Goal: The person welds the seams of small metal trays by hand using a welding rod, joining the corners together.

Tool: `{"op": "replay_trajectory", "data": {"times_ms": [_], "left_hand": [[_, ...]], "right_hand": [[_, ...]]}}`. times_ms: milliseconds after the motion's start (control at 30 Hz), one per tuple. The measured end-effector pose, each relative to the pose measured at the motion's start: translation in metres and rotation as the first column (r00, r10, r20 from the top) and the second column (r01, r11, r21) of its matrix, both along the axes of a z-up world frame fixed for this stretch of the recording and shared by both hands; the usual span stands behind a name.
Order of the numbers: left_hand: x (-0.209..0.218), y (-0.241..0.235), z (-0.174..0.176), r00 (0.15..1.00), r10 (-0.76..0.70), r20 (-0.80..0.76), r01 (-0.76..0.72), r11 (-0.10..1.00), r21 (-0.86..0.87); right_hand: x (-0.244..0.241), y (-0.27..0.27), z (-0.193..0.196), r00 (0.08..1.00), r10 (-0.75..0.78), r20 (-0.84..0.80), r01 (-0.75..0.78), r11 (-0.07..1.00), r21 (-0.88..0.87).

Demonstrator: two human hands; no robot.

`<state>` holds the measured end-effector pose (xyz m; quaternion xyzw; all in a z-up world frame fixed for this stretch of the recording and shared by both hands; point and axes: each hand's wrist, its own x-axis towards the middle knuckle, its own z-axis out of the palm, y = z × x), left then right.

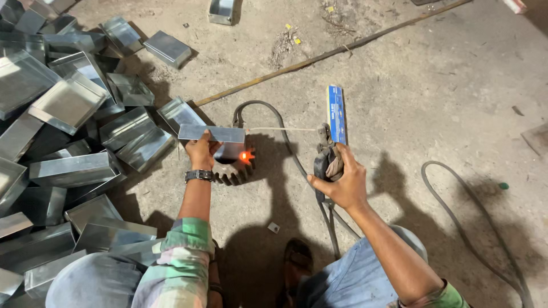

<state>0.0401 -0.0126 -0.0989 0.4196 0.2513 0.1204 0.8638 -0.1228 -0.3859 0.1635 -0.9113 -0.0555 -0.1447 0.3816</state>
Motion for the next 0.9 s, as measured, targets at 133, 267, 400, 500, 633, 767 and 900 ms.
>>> {"op": "replay_trajectory", "data": {"times_ms": [133, 267, 400, 500, 633, 767, 900], "left_hand": [[0.01, 0.013, 0.014, 0.997, -0.069, 0.022, 0.069, 0.998, 0.005], [0.015, 0.013, 0.008, 0.995, -0.093, 0.031, 0.091, 0.994, 0.06], [0.005, 0.014, 0.023, 0.986, -0.094, -0.137, 0.112, 0.986, 0.125], [-0.002, 0.014, 0.032, 0.971, -0.096, -0.219, 0.134, 0.976, 0.17], [0.0, 0.012, 0.034, 0.965, -0.088, -0.249, 0.153, 0.955, 0.255], [0.003, 0.015, 0.032, 0.964, -0.1, -0.245, 0.17, 0.945, 0.281], [0.003, 0.017, 0.029, 0.958, -0.065, -0.278, 0.146, 0.949, 0.28]], "right_hand": [[0.0, 0.002, -0.002, 1.0, 0.02, 0.001, -0.02, 1.0, 0.01], [-0.001, 0.0, -0.01, 0.996, 0.048, 0.081, -0.043, 0.997, -0.061], [0.001, 0.006, -0.011, 0.994, 0.087, 0.059, -0.084, 0.995, -0.062], [0.001, 0.007, -0.013, 0.991, 0.098, 0.093, -0.09, 0.992, -0.084], [0.001, 0.009, -0.015, 0.993, 0.096, 0.073, -0.089, 0.992, -0.094], [0.005, 0.009, -0.018, 0.995, 0.095, 0.016, -0.093, 0.989, -0.113], [0.004, 0.01, -0.018, 0.997, 0.068, -0.026, -0.07, 0.994, -0.086]]}}
